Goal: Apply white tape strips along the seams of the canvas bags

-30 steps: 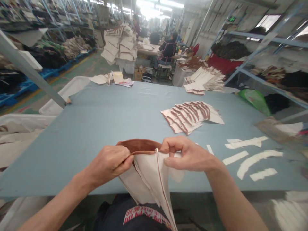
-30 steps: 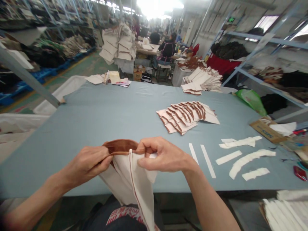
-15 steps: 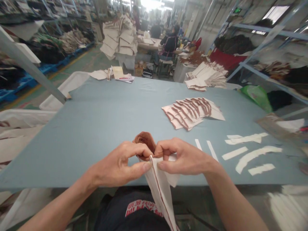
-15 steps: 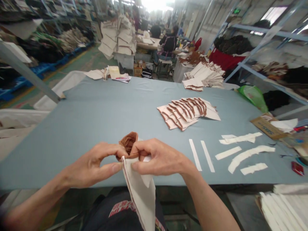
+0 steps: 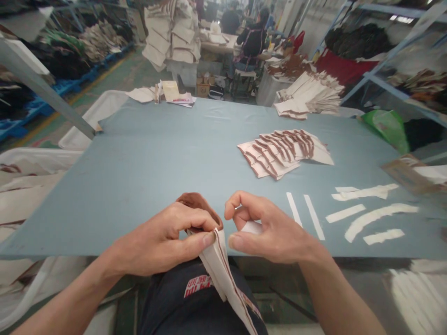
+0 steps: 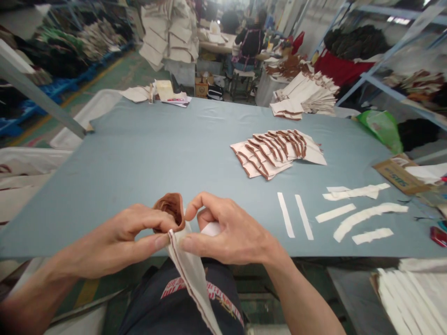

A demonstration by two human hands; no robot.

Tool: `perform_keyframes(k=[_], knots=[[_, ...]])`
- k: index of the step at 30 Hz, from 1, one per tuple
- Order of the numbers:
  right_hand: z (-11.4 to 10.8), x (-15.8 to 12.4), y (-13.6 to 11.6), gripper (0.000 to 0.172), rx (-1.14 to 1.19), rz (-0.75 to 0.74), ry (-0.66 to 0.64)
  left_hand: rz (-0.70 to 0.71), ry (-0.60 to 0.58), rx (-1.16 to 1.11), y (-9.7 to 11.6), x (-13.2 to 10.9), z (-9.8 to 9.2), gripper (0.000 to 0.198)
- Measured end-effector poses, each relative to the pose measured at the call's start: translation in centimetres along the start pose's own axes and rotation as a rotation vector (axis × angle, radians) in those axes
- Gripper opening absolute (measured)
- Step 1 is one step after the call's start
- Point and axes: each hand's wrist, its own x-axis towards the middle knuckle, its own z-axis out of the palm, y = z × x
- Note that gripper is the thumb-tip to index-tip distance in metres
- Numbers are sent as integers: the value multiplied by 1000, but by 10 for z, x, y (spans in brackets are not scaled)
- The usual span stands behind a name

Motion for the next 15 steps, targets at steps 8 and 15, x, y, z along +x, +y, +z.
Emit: perform_keyframes(k=[8, 15], knots=[[17, 5, 11, 42, 191, 111, -28, 7, 17, 55, 7, 1, 8, 34], [18, 13, 37, 54, 472, 81, -136, -98, 18, -74, -2, 4, 14, 40]])
